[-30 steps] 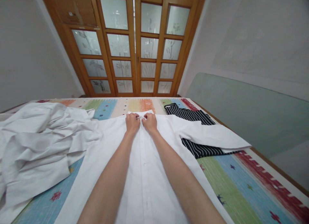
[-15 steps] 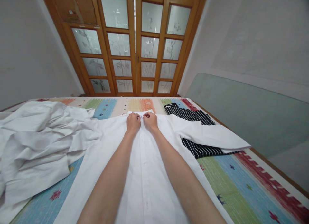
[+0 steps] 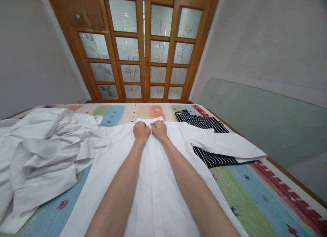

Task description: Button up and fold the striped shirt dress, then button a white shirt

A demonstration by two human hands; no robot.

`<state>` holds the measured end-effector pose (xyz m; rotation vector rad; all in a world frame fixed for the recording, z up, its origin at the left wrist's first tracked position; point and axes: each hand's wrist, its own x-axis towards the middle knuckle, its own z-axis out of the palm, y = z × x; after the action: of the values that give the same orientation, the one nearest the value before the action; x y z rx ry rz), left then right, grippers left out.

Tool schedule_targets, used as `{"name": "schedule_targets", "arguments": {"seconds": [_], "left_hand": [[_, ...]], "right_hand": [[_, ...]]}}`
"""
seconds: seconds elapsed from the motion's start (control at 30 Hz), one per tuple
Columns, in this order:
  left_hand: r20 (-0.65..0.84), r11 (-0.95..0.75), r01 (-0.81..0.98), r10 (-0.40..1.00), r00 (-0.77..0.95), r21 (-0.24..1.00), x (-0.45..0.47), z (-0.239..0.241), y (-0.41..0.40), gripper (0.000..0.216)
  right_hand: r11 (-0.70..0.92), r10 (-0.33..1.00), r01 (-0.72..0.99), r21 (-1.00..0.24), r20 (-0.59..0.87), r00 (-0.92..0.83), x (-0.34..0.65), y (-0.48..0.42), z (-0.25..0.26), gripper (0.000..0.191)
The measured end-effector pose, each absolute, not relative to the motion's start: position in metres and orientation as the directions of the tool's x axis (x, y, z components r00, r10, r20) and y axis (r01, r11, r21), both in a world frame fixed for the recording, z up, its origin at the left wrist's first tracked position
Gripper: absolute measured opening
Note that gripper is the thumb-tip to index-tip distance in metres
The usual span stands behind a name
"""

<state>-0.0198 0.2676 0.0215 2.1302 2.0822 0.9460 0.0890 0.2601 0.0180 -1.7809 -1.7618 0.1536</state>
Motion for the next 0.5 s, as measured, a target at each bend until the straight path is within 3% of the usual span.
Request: {"name": "schedule_targets", "arguments": {"seconds": [0.23, 0.5], "left_hand": [[0.350, -0.119, 0.939, 0.937, -0.002, 0.323, -0.021, 0.019, 0.256, 0.029], [0.296, -0.205, 0.937, 0.948, 0.118, 0.283, -0.027, 0.018, 0.239, 0.040]], "right_hand": [[0.092, 0.950, 0.888, -0.451, 0.307, 0.057, 0.091, 0.254, 0.018, 0.038], [0.149, 0.970, 0.957, -0.250, 0.227, -0.092, 0.087, 0.229, 0.020, 0.047]]}}
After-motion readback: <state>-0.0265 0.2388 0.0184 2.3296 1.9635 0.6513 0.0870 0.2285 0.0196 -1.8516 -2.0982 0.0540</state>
